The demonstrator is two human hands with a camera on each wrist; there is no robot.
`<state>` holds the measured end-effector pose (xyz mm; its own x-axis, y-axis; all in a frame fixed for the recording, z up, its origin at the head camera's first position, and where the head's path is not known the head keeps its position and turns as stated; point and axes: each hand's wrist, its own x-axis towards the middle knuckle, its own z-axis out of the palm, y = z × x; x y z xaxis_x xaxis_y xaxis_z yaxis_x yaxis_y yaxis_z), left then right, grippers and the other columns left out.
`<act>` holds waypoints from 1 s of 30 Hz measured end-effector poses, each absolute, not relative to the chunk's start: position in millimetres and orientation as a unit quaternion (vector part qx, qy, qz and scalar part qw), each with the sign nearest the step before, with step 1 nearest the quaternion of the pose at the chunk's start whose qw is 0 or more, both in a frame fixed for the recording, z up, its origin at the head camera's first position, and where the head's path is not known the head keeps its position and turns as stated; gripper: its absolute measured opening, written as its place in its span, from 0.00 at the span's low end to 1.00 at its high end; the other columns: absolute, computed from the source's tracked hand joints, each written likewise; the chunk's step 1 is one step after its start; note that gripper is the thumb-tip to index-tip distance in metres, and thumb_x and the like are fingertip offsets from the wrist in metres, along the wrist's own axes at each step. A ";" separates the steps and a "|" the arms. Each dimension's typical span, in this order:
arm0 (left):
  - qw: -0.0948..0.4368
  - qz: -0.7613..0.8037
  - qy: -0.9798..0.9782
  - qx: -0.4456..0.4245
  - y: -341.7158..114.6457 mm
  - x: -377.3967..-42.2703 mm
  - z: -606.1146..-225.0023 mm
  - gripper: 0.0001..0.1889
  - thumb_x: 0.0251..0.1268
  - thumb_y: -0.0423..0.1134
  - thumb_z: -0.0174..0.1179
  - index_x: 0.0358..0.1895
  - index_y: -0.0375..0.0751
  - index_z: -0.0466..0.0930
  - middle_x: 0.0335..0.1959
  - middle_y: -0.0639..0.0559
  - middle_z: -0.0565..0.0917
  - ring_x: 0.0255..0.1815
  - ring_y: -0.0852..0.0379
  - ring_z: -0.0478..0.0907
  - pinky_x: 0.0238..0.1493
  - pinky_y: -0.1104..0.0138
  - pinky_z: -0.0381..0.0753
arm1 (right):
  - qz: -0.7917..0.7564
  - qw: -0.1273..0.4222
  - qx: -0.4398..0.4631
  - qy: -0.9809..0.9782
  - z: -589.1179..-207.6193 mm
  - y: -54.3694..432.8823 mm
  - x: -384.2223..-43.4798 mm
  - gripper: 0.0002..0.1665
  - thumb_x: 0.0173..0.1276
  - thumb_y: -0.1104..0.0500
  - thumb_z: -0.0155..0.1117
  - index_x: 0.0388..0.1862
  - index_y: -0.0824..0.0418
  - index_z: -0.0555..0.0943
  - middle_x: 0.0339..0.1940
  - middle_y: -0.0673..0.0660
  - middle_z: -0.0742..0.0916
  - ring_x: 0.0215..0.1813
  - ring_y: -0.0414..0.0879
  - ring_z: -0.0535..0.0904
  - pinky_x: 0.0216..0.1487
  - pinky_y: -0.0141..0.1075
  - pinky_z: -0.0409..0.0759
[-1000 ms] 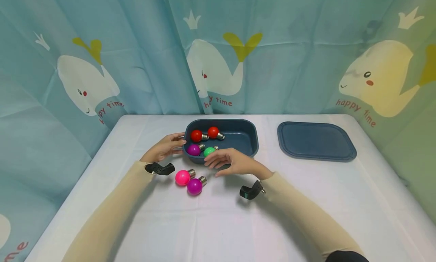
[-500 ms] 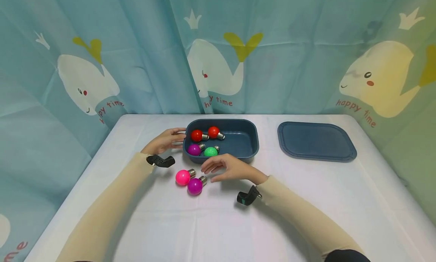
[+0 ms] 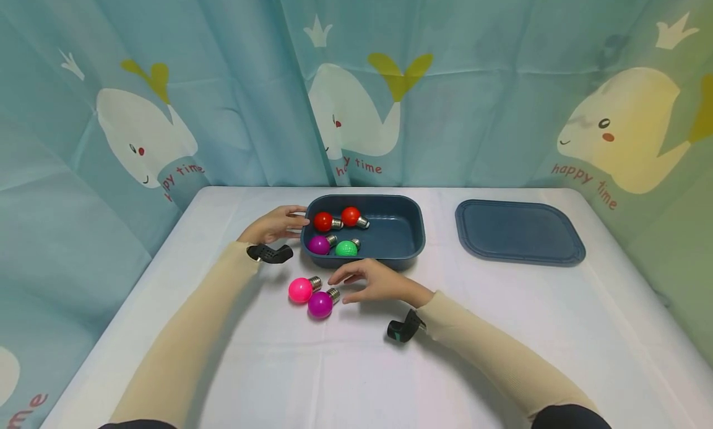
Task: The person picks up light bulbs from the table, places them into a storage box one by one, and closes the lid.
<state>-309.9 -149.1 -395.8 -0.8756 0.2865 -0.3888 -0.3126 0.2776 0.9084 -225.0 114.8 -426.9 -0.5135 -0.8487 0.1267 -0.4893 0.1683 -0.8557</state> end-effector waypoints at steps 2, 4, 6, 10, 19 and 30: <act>0.250 0.596 0.763 -0.013 -148.1 -309.8 -394.1 0.30 0.67 0.32 0.51 0.71 0.32 0.53 0.68 0.35 0.64 0.69 0.41 0.63 0.68 0.52 0.67 | -0.455 0.190 -0.454 0.742 -428.8 113.8 -225.4 0.24 0.55 0.63 0.71 0.53 0.65 0.79 0.51 0.61 0.85 0.56 0.48 0.79 0.59 0.38 0.78; 0.251 0.596 0.763 -0.020 -147.4 -309.4 -392.7 0.30 0.67 0.31 0.52 0.71 0.33 0.53 0.68 0.35 0.64 0.69 0.41 0.63 0.68 0.52 0.67 | -0.449 0.185 -0.456 0.746 -430.6 112.8 -225.8 0.24 0.55 0.64 0.71 0.53 0.65 0.79 0.51 0.60 0.85 0.56 0.48 0.80 0.59 0.38 0.78; 0.253 0.597 0.761 -0.023 -147.2 -309.0 -392.0 0.31 0.67 0.31 0.51 0.71 0.33 0.52 0.69 0.35 0.64 0.68 0.40 0.64 0.69 0.52 0.66 | -0.444 0.182 -0.457 0.749 -432.0 112.0 -226.1 0.25 0.55 0.64 0.71 0.53 0.64 0.79 0.51 0.59 0.85 0.56 0.48 0.80 0.58 0.38 0.78; 0.259 0.606 0.752 -0.026 -148.1 -309.4 -393.0 0.30 0.67 0.30 0.51 0.71 0.34 0.53 0.69 0.36 0.63 0.69 0.41 0.63 0.69 0.52 0.65 | -0.439 0.184 -0.458 0.751 -433.8 110.5 -226.5 0.24 0.55 0.64 0.71 0.53 0.64 0.79 0.51 0.59 0.85 0.55 0.49 0.80 0.58 0.38 0.79; 0.268 0.629 0.728 -0.036 -149.9 -311.8 -397.2 0.30 0.68 0.30 0.50 0.72 0.36 0.52 0.70 0.36 0.62 0.71 0.42 0.60 0.71 0.53 0.63 | -0.421 0.187 -0.456 0.761 -434.6 106.0 -228.7 0.24 0.54 0.66 0.71 0.52 0.64 0.80 0.50 0.58 0.85 0.54 0.48 0.81 0.57 0.34 0.79; 0.266 0.636 0.723 -0.036 -149.5 -310.3 -397.8 0.30 0.69 0.31 0.50 0.72 0.37 0.52 0.70 0.36 0.62 0.70 0.42 0.62 0.71 0.54 0.63 | -0.408 0.207 -0.458 0.762 -437.9 101.5 -232.7 0.25 0.54 0.66 0.71 0.53 0.63 0.79 0.50 0.59 0.85 0.53 0.47 0.82 0.56 0.34 0.80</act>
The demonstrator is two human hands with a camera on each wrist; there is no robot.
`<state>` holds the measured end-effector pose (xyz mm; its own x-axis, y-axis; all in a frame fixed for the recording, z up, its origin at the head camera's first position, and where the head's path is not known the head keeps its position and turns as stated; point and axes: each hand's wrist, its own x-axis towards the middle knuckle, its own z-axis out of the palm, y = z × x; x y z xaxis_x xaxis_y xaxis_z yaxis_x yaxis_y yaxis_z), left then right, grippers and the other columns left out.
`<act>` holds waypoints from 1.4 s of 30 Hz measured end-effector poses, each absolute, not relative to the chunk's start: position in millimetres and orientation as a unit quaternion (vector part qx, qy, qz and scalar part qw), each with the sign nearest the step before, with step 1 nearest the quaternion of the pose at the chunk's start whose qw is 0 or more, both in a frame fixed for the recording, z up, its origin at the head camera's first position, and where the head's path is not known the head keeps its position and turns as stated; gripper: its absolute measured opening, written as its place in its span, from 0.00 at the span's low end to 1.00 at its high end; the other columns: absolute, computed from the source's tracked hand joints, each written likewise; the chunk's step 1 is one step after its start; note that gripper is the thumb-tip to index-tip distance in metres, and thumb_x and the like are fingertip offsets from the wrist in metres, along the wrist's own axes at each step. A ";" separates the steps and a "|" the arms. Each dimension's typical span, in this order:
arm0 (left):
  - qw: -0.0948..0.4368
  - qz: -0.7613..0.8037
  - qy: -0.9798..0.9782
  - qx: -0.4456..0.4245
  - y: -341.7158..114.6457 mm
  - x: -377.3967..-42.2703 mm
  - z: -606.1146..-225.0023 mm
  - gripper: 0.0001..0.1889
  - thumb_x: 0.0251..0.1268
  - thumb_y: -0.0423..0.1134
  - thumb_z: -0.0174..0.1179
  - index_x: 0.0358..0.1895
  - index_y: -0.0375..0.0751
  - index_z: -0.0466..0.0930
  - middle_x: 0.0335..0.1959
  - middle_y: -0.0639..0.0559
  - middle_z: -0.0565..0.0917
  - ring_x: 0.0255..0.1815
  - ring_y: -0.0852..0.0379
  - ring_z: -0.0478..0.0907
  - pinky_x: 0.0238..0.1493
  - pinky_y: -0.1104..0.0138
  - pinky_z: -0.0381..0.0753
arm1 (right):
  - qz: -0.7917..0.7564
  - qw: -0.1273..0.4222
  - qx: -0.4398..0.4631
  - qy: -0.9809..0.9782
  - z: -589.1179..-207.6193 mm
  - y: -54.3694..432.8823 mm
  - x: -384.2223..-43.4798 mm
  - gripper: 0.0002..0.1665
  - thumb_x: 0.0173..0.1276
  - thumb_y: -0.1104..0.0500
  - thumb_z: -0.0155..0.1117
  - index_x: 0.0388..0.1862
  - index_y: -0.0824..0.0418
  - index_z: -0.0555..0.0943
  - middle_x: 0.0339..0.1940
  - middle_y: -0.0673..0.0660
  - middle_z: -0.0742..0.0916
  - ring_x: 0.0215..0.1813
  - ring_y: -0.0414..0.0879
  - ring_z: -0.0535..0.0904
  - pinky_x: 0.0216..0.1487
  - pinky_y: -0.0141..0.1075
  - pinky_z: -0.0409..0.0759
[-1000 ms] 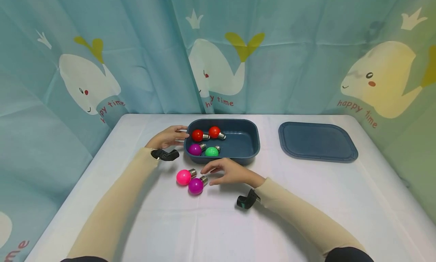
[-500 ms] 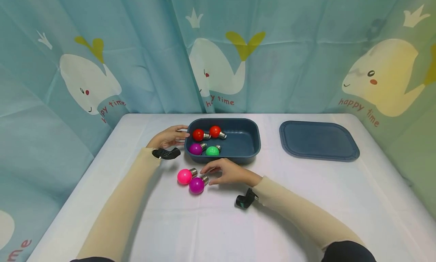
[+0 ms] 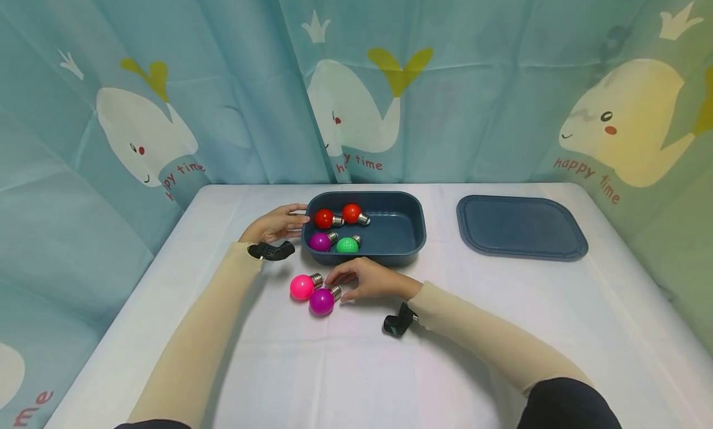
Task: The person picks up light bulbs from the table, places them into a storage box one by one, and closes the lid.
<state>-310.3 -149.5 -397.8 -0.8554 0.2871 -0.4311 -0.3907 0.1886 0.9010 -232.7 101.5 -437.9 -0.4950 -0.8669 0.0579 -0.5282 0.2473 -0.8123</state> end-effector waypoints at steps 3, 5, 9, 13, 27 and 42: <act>0.267 0.638 0.721 -0.039 -149.1 -309.9 -398.4 0.31 0.69 0.31 0.50 0.73 0.37 0.51 0.70 0.37 0.61 0.71 0.42 0.60 0.71 0.54 0.63 | -0.404 0.206 -0.458 0.764 -439.5 100.4 -233.6 0.25 0.54 0.66 0.71 0.53 0.63 0.79 0.50 0.59 0.85 0.52 0.47 0.83 0.55 0.34 0.80; 0.266 0.637 0.722 -0.043 -148.8 -310.0 -398.8 0.31 0.69 0.31 0.51 0.73 0.38 0.51 0.70 0.37 0.62 0.70 0.43 0.61 0.71 0.54 0.63 | -0.400 0.204 -0.459 0.767 -439.8 99.7 -233.6 0.25 0.54 0.65 0.71 0.52 0.63 0.79 0.50 0.58 0.85 0.51 0.46 0.83 0.55 0.34 0.80; 0.265 0.637 0.722 -0.047 -149.0 -310.6 -399.7 0.31 0.68 0.31 0.51 0.72 0.38 0.52 0.70 0.38 0.63 0.69 0.43 0.62 0.70 0.55 0.64 | -0.396 0.202 -0.462 0.768 -438.9 98.0 -233.4 0.24 0.54 0.65 0.72 0.52 0.63 0.80 0.49 0.58 0.86 0.50 0.45 0.83 0.54 0.33 0.81; 0.270 0.637 0.721 -0.042 -150.1 -310.8 -399.5 0.31 0.68 0.32 0.51 0.73 0.38 0.51 0.70 0.38 0.62 0.70 0.43 0.61 0.71 0.54 0.63 | -0.396 0.201 -0.465 0.766 -439.2 96.4 -234.2 0.24 0.53 0.65 0.72 0.51 0.63 0.80 0.48 0.58 0.86 0.49 0.45 0.83 0.54 0.33 0.81; 0.270 0.642 0.717 -0.034 -151.0 -309.5 -399.0 0.31 0.68 0.31 0.51 0.72 0.37 0.51 0.70 0.37 0.61 0.71 0.42 0.60 0.72 0.53 0.61 | -0.368 0.182 -0.472 0.780 -440.5 91.6 -234.3 0.23 0.52 0.68 0.72 0.49 0.64 0.81 0.47 0.58 0.86 0.47 0.44 0.83 0.52 0.28 0.80; 0.266 0.641 0.719 -0.029 -151.5 -307.7 -398.1 0.31 0.68 0.32 0.51 0.72 0.37 0.52 0.69 0.38 0.63 0.70 0.43 0.62 0.71 0.54 0.62 | -0.353 0.172 -0.472 0.790 -440.3 90.4 -233.5 0.20 0.53 0.67 0.71 0.47 0.62 0.82 0.44 0.56 0.87 0.45 0.41 0.83 0.50 0.28 0.81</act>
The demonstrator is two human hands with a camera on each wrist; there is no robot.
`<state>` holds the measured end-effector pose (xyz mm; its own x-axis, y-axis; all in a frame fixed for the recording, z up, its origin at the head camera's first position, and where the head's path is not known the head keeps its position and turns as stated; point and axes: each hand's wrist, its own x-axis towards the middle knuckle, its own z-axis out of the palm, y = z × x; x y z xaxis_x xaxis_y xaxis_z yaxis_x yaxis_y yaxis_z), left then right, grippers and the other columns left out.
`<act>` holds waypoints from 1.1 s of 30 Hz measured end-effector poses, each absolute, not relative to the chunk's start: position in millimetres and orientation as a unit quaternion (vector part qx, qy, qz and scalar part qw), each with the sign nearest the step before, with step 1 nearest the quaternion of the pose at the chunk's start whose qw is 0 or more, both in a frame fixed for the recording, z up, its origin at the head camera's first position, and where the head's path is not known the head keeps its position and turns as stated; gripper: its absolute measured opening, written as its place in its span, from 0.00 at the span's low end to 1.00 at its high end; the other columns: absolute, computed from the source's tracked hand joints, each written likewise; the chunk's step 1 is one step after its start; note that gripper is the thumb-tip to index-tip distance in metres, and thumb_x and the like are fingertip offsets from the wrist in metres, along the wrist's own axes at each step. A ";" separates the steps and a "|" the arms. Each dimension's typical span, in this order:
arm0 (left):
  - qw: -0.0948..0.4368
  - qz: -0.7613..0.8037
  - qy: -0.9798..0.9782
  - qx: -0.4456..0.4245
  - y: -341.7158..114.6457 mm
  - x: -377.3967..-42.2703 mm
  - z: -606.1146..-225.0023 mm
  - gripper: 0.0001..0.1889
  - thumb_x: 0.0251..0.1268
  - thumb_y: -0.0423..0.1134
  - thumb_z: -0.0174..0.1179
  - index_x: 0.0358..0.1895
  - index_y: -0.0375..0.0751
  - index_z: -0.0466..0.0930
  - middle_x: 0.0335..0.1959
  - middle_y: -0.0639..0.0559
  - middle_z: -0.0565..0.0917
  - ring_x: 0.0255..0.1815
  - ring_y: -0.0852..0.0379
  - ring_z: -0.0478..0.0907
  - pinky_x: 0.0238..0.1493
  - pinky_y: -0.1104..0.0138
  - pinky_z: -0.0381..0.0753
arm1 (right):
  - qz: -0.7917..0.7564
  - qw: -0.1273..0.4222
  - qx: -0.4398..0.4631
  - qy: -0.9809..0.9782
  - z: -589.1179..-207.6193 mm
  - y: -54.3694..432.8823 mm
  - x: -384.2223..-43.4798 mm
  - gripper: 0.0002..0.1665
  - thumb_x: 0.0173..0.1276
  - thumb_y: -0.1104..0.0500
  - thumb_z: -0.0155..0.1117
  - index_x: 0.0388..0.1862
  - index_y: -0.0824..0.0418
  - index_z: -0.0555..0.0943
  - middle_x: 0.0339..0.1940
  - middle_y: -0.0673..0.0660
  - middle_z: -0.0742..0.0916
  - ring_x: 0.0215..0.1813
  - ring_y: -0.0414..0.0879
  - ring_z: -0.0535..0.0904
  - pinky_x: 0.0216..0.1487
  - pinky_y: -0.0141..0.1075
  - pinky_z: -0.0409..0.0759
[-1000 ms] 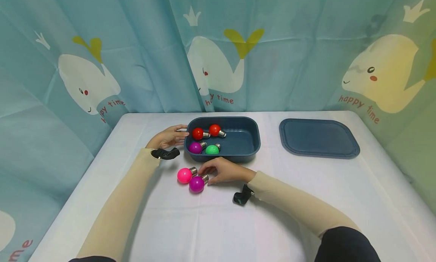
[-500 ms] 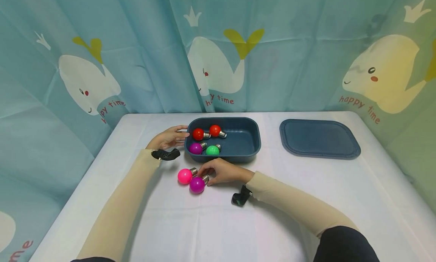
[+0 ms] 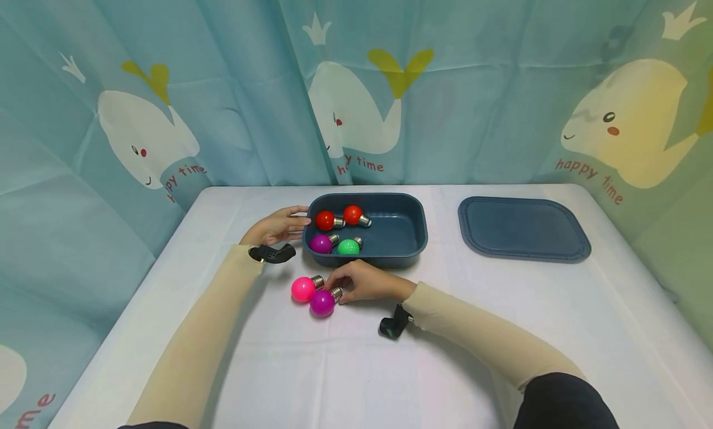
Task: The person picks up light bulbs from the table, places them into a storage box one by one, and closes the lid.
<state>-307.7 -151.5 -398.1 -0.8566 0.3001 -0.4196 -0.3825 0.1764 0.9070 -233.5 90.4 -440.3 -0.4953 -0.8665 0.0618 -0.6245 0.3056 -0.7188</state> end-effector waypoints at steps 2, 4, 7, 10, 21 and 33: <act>0.266 0.641 0.720 -0.029 -151.5 -307.5 -398.3 0.30 0.68 0.32 0.51 0.72 0.37 0.53 0.66 0.39 0.66 0.67 0.45 0.65 0.71 0.54 0.63 | -0.353 0.171 -0.472 0.790 -439.9 90.5 -233.5 0.20 0.53 0.67 0.71 0.47 0.62 0.82 0.44 0.56 0.87 0.44 0.41 0.83 0.50 0.27 0.80; 0.264 0.643 0.718 -0.030 -151.5 -307.5 -398.7 0.30 0.68 0.31 0.51 0.71 0.37 0.54 0.61 0.42 0.69 0.62 0.47 0.67 0.71 0.55 0.64 | -0.356 0.171 -0.471 0.789 -439.8 90.9 -233.5 0.20 0.53 0.66 0.71 0.47 0.62 0.83 0.44 0.55 0.88 0.45 0.41 0.83 0.50 0.28 0.81; 0.263 0.644 0.717 -0.029 -151.6 -307.2 -398.8 0.30 0.68 0.31 0.51 0.71 0.37 0.54 0.56 0.46 0.71 0.58 0.51 0.68 0.71 0.55 0.64 | -0.359 0.173 -0.471 0.787 -439.8 92.5 -233.6 0.20 0.53 0.66 0.71 0.47 0.62 0.83 0.44 0.55 0.88 0.46 0.42 0.83 0.51 0.28 0.80; 0.263 0.648 0.714 -0.031 -151.4 -307.1 -398.7 0.30 0.68 0.31 0.51 0.71 0.37 0.54 0.57 0.46 0.70 0.58 0.50 0.68 0.71 0.55 0.63 | -0.364 0.178 -0.469 0.785 -440.1 94.7 -234.1 0.19 0.54 0.65 0.71 0.47 0.61 0.83 0.44 0.55 0.88 0.46 0.41 0.83 0.52 0.28 0.80; 0.263 0.644 0.718 -0.036 -151.8 -307.3 -399.4 0.30 0.67 0.31 0.52 0.72 0.38 0.54 0.60 0.44 0.70 0.58 0.49 0.69 0.70 0.54 0.64 | -0.413 0.215 -0.445 0.765 -440.7 101.5 -235.4 0.18 0.55 0.64 0.71 0.47 0.63 0.82 0.44 0.58 0.87 0.47 0.43 0.84 0.51 0.30 0.81; 0.263 0.645 0.716 -0.040 -151.7 -307.1 -399.0 0.31 0.67 0.31 0.52 0.72 0.39 0.54 0.65 0.40 0.67 0.60 0.48 0.68 0.71 0.55 0.64 | -0.455 0.250 -0.424 0.742 -442.9 106.9 -236.0 0.20 0.54 0.65 0.72 0.47 0.66 0.82 0.45 0.61 0.87 0.42 0.36 0.82 0.49 0.30 0.82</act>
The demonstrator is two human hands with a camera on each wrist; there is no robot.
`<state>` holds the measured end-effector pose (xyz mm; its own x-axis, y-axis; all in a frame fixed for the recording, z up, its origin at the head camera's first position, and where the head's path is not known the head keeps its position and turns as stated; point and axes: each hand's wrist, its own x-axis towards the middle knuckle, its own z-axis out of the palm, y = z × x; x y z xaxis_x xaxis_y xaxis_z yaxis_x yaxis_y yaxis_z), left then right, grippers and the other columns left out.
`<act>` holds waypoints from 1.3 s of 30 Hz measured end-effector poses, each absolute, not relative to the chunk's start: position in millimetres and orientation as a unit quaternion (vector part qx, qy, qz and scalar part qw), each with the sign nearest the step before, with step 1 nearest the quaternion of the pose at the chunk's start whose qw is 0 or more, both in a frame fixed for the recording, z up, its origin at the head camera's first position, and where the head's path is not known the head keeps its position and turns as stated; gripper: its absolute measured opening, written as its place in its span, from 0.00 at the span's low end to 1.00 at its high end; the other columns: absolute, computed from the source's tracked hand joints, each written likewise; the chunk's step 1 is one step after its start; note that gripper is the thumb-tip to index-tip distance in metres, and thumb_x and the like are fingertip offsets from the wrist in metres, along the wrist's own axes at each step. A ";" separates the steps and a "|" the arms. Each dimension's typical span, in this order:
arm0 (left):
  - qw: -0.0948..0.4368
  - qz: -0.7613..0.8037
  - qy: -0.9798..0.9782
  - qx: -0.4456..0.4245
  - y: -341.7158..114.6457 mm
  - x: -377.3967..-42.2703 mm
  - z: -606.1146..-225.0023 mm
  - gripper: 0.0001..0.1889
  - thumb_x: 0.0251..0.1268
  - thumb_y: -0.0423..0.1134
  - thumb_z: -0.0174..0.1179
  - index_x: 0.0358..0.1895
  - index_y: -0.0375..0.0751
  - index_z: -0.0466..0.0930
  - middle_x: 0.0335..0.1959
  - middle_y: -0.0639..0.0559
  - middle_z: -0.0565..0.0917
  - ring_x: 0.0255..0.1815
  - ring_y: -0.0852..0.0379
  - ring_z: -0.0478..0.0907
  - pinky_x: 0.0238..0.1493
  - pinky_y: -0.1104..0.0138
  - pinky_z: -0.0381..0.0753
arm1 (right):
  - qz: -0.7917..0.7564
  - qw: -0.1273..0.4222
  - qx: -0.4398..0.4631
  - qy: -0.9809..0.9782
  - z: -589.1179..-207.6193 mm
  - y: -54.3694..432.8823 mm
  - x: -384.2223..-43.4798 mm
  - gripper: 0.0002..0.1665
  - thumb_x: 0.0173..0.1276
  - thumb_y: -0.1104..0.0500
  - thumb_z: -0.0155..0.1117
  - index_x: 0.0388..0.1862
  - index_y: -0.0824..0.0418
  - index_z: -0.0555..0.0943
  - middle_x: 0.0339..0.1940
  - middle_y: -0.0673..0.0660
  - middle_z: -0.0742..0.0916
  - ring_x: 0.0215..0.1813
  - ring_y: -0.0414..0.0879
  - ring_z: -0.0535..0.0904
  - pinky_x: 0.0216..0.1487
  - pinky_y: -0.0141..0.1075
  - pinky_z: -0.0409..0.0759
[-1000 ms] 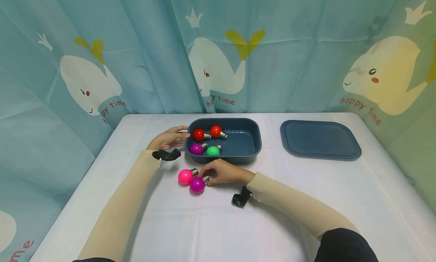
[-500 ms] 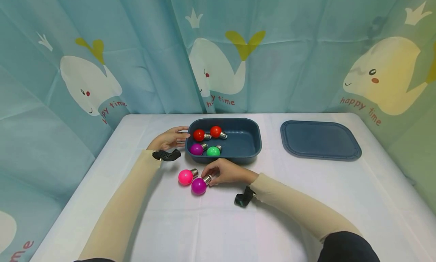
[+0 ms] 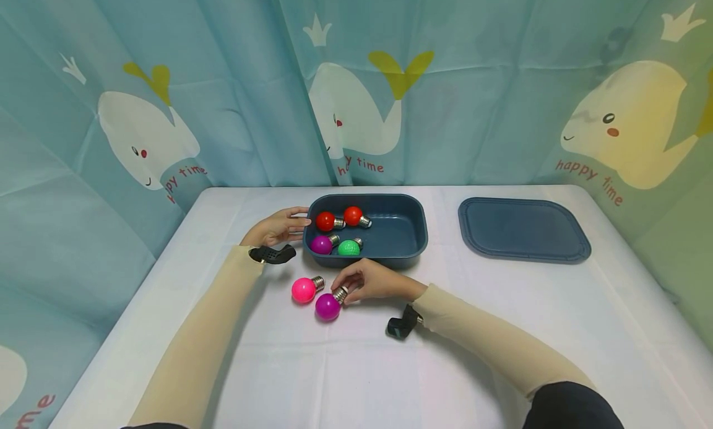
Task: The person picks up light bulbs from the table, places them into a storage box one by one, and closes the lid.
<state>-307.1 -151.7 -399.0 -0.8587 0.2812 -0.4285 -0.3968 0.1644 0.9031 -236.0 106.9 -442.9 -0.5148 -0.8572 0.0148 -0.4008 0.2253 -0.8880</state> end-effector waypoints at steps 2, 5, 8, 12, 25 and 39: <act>0.262 0.645 0.717 -0.040 -151.6 -307.0 -398.7 0.31 0.67 0.31 0.53 0.72 0.39 0.54 0.63 0.42 0.68 0.57 0.50 0.69 0.70 0.55 0.64 | -0.460 0.254 -0.420 0.740 -443.4 107.9 -236.1 0.20 0.53 0.66 0.72 0.47 0.66 0.82 0.45 0.61 0.87 0.42 0.36 0.81 0.48 0.30 0.83; 0.260 0.645 0.717 -0.042 -151.4 -307.1 -398.8 0.31 0.67 0.31 0.53 0.71 0.39 0.55 0.58 0.45 0.71 0.54 0.52 0.70 0.70 0.55 0.65 | -0.467 0.258 -0.416 0.736 -443.5 109.4 -235.7 0.20 0.53 0.66 0.72 0.47 0.66 0.82 0.45 0.61 0.86 0.41 0.36 0.81 0.47 0.30 0.83; 0.259 0.643 0.720 -0.038 -151.3 -307.2 -398.7 0.30 0.67 0.31 0.53 0.71 0.38 0.55 0.54 0.48 0.72 0.52 0.54 0.71 0.70 0.55 0.65 | -0.476 0.261 -0.414 0.731 -443.2 111.0 -235.1 0.21 0.53 0.65 0.72 0.47 0.67 0.81 0.45 0.62 0.86 0.40 0.37 0.81 0.46 0.30 0.83; 0.259 0.639 0.723 -0.033 -151.5 -308.0 -399.6 0.30 0.67 0.31 0.52 0.71 0.37 0.55 0.50 0.51 0.73 0.51 0.55 0.71 0.70 0.55 0.65 | -0.486 0.268 -0.408 0.725 -443.6 113.4 -234.9 0.20 0.54 0.65 0.71 0.48 0.68 0.81 0.45 0.64 0.86 0.39 0.36 0.81 0.46 0.31 0.83; 0.266 0.639 0.722 -0.022 -153.0 -307.2 -399.7 0.31 0.68 0.32 0.52 0.72 0.37 0.53 0.67 0.39 0.66 0.65 0.45 0.65 0.71 0.54 0.63 | -0.488 0.268 -0.400 0.728 -439.9 123.7 -234.1 0.20 0.54 0.64 0.71 0.47 0.68 0.81 0.45 0.64 0.85 0.38 0.37 0.81 0.45 0.31 0.84; 0.266 0.640 0.720 -0.028 -153.0 -306.2 -398.6 0.31 0.68 0.32 0.52 0.72 0.37 0.53 0.69 0.38 0.64 0.67 0.44 0.64 0.71 0.55 0.63 | -0.485 0.265 -0.402 0.730 -425.1 137.8 -226.9 0.19 0.54 0.66 0.71 0.46 0.69 0.81 0.42 0.65 0.85 0.36 0.35 0.81 0.43 0.30 0.84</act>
<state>-306.2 -153.0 -398.6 -0.8564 0.3006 -0.4199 -0.3817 0.1791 0.9068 -226.9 137.8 -425.1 -0.5364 -0.8440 0.0038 -0.3302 0.2057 -0.9212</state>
